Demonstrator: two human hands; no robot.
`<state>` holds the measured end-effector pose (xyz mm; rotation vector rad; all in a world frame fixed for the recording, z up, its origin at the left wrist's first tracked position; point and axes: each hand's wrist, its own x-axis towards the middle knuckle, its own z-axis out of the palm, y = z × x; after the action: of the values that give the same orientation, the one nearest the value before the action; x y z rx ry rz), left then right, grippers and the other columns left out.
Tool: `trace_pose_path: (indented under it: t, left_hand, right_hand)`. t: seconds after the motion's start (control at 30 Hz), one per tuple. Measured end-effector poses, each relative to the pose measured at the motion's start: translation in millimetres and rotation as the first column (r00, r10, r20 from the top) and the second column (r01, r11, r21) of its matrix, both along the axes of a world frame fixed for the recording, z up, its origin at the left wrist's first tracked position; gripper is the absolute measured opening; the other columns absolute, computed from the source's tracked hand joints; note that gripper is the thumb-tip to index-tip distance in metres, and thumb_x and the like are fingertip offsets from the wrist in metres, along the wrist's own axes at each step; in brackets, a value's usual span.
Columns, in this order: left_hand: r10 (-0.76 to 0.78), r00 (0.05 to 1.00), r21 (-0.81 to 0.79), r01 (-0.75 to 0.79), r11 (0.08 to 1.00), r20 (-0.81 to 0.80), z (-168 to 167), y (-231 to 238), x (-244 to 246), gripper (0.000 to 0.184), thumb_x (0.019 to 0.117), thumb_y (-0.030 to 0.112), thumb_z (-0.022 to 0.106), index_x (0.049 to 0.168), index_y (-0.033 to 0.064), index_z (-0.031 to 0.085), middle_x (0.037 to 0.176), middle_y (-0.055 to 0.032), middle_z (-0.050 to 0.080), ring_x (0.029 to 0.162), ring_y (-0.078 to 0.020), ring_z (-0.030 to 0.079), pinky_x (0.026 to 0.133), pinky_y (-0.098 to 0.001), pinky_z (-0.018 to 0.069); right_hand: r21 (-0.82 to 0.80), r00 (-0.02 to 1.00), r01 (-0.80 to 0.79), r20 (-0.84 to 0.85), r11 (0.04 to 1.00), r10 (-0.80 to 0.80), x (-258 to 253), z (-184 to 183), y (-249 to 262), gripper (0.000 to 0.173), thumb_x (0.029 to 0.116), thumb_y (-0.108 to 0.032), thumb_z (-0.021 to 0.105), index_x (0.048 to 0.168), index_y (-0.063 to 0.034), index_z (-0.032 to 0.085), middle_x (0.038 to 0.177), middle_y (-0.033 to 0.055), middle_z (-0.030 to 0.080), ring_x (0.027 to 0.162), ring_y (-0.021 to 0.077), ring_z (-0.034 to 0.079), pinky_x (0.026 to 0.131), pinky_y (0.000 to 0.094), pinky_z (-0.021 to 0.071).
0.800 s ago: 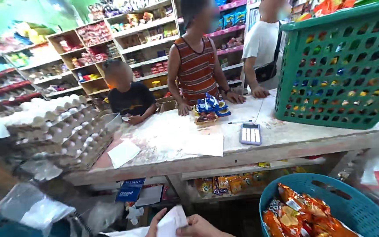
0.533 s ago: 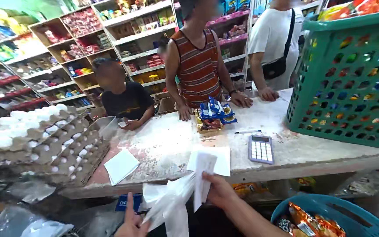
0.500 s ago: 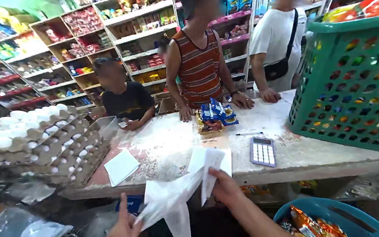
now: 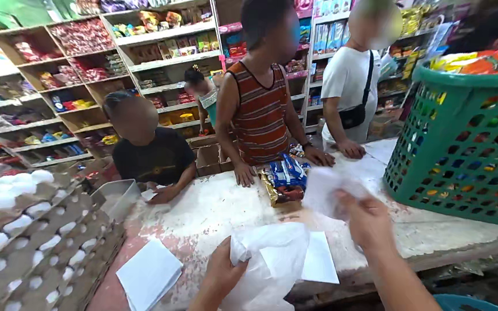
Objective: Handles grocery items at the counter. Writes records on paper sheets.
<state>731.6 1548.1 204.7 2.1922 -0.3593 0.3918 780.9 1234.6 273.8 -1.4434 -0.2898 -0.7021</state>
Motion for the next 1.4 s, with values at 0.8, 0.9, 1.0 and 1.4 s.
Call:
trace_pose_path:
  t: [0.8,0.9,1.0,1.4]
  left_hand:
    - [0.216,0.937,-0.812,-0.345,0.471,-0.273,85,80,104,0.024,0.1052,0.0,0.039,0.106,0.0094,0.06,0.083,0.0071,0.074,0.078,-0.0018,0.072,0.072,-0.0226,0.0621]
    - [0.262,0.912,-0.768,-0.408,0.494,-0.315,80,73,113,0.017,0.1044,0.001,0.044,0.11,0.0077,0.058,0.083,0.0072,0.072,0.075,-0.0017,0.071,0.068,-0.0221,0.0621]
    - [0.206,0.925,-0.778,-0.381,0.5,-0.32,73,64,126,0.018,0.1032,0.002,0.044,0.109,0.0078,0.059,0.081,0.0038,0.072,0.07,-0.0044,0.071,0.063,-0.0234,0.0616]
    - [0.114,0.971,-0.582,-0.219,0.784,-0.212,97,8,154,0.041,0.1029,0.013,0.054,0.14,0.0019,0.041,0.104,-0.0007,0.069,0.086,-0.0046,0.07,0.076,-0.0242,0.0617]
  right_hand:
    - [-0.903,0.882,-0.428,-0.412,-0.026,-0.228,224,-124,95,0.056,0.0968,0.006,0.052,0.152,0.0048,0.041,0.157,0.0335,0.034,0.144,0.0533,0.035,0.112,0.069,0.034]
    - [-0.937,0.919,-0.349,-0.335,-0.032,-0.208,220,-139,84,0.057,0.0984,0.006,0.047,0.155,-0.0036,0.043,0.162,0.0251,0.035,0.147,0.0477,0.036,0.116,0.0663,0.0303]
    - [-0.961,0.963,-0.224,-0.244,0.165,-0.117,211,-146,63,0.039,0.1002,-0.003,0.051,0.136,-0.0083,0.066,0.147,0.0153,0.058,0.138,0.042,0.051,0.11,0.0641,0.0385]
    - [0.548,0.923,-0.123,-0.242,0.827,0.298,116,-73,34,0.031,0.104,-0.005,0.036,0.11,-0.0166,0.064,0.093,-0.0067,0.076,0.085,0.0047,0.072,0.077,0.0269,0.0627]
